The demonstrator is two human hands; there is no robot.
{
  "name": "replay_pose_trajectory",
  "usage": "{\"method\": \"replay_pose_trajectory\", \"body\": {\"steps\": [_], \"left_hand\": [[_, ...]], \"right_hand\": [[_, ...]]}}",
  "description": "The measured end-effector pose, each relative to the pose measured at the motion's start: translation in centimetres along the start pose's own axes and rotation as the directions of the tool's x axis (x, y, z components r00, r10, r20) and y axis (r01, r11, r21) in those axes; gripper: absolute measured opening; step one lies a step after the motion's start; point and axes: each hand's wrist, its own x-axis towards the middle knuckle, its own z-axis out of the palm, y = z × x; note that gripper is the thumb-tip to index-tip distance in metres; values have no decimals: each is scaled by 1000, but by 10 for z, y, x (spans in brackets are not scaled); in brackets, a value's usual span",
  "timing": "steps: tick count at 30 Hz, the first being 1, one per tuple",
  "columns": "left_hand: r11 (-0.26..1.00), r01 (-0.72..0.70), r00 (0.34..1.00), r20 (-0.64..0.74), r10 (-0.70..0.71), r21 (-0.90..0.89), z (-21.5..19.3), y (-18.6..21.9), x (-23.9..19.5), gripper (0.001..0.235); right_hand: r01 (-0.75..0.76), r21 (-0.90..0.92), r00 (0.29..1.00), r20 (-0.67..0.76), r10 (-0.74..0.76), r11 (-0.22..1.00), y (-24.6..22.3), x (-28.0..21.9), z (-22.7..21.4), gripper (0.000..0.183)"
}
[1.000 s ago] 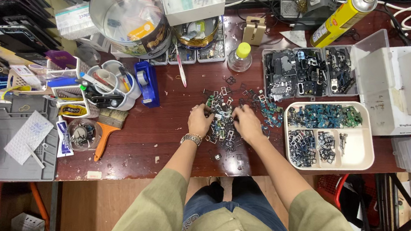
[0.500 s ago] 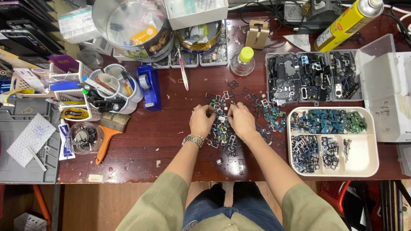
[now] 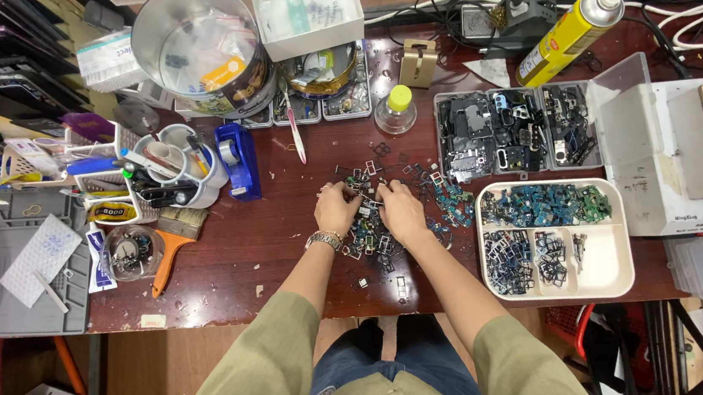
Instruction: The person sorts small electronic components from a pile on the table into a compartmentalized tray. They pick up individual pieces, inspect them, and place them into specific sections of the tray.
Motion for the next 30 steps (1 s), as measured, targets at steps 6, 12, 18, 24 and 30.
{"method": "replay_pose_trajectory", "body": {"steps": [6,12,18,24,30], "left_hand": [[991,-86,996,-21,89,102,15,-2,3,23],[866,190,980,148,-136,-462,31,-21,25,22],[436,312,933,359,27,-844,32,-10,24,26],[319,364,913,403,65,-875,42,22,15,25],[355,369,894,433,117,-859,50,49,1,24]], "right_hand": [[-175,54,984,5,175,983,17,1,11,13],[-250,514,957,5,289,820,57,6,15,16],[-224,840,953,84,291,494,73,1,10,12],[-214,858,949,70,307,466,85,-9,-7,11],[-258,943,922,174,347,212,96,-23,-24,12]]}}
